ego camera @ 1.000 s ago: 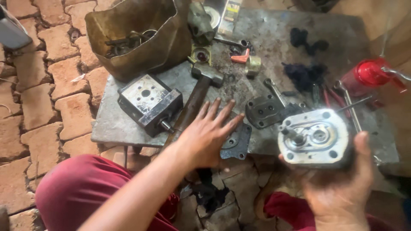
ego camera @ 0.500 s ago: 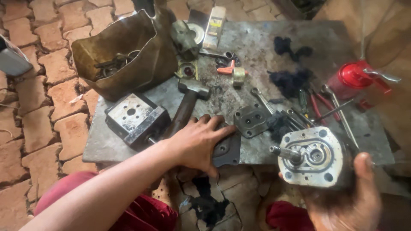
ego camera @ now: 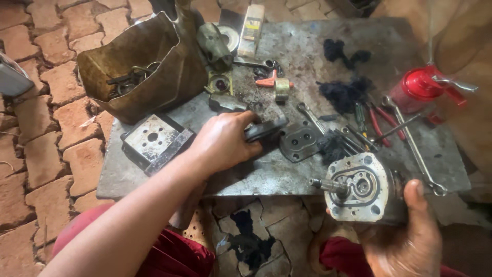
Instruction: The person disassembles a hydraulic pump on a workbench, removing internal components and wiping them with a cloth and steel wool.
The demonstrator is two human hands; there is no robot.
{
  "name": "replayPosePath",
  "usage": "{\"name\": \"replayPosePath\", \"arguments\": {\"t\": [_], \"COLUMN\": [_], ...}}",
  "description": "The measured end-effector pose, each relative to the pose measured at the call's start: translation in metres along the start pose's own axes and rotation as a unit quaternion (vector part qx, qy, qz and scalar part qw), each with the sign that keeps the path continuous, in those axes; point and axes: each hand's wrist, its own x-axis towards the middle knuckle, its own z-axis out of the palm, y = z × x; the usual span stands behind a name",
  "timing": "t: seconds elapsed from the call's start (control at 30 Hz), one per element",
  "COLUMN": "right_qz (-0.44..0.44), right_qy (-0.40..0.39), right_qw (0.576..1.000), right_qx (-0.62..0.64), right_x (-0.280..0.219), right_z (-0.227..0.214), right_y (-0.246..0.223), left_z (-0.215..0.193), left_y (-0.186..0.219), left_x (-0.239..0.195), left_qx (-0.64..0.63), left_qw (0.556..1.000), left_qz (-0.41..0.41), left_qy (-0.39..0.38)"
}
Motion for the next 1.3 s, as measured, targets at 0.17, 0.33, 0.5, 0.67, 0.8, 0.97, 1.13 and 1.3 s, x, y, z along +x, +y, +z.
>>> {"name": "replayPosePath", "arguments": {"t": [0.17,0.33,0.5,0.67,0.8,0.97,1.13,1.3], "right_qz": [0.016,-0.009,0.012,0.046,0.021,0.050,0.085,0.155], "right_qy": [0.012,-0.001,-0.013,-0.039,-0.019,0.017,0.012,0.044], "right_qw": [1.000,1.000,1.000,0.998,1.000,0.999,0.996,0.987], "right_qx": [0.018,-0.002,0.006,0.028,0.003,-0.003,-0.001,0.009], "right_x": [0.000,0.000,0.000,0.005,0.004,0.005,0.000,-0.009], "right_z": [-0.002,-0.003,-0.010,-0.012,-0.015,-0.010,0.009,0.027], "right_y": [0.001,-0.002,-0.003,-0.001,0.004,0.016,0.041,0.057], "left_z": [0.005,0.002,-0.002,0.011,0.026,0.026,0.006,0.018], "left_y": [0.001,-0.004,-0.029,-0.057,-0.046,0.013,0.050,0.068], "left_x": [-0.002,0.014,0.033,0.047,0.033,-0.008,-0.055,-0.085], "left_qx": [0.026,0.057,0.172,0.227,0.261,0.133,-0.183,-0.324], "left_qw": [0.993,0.985,0.954,0.933,0.941,0.986,0.968,0.942], "left_qz": [0.063,0.090,0.153,0.190,0.162,0.096,0.130,0.080], "left_qy": [0.093,0.137,0.193,0.202,0.141,0.027,-0.113,-0.015]}}
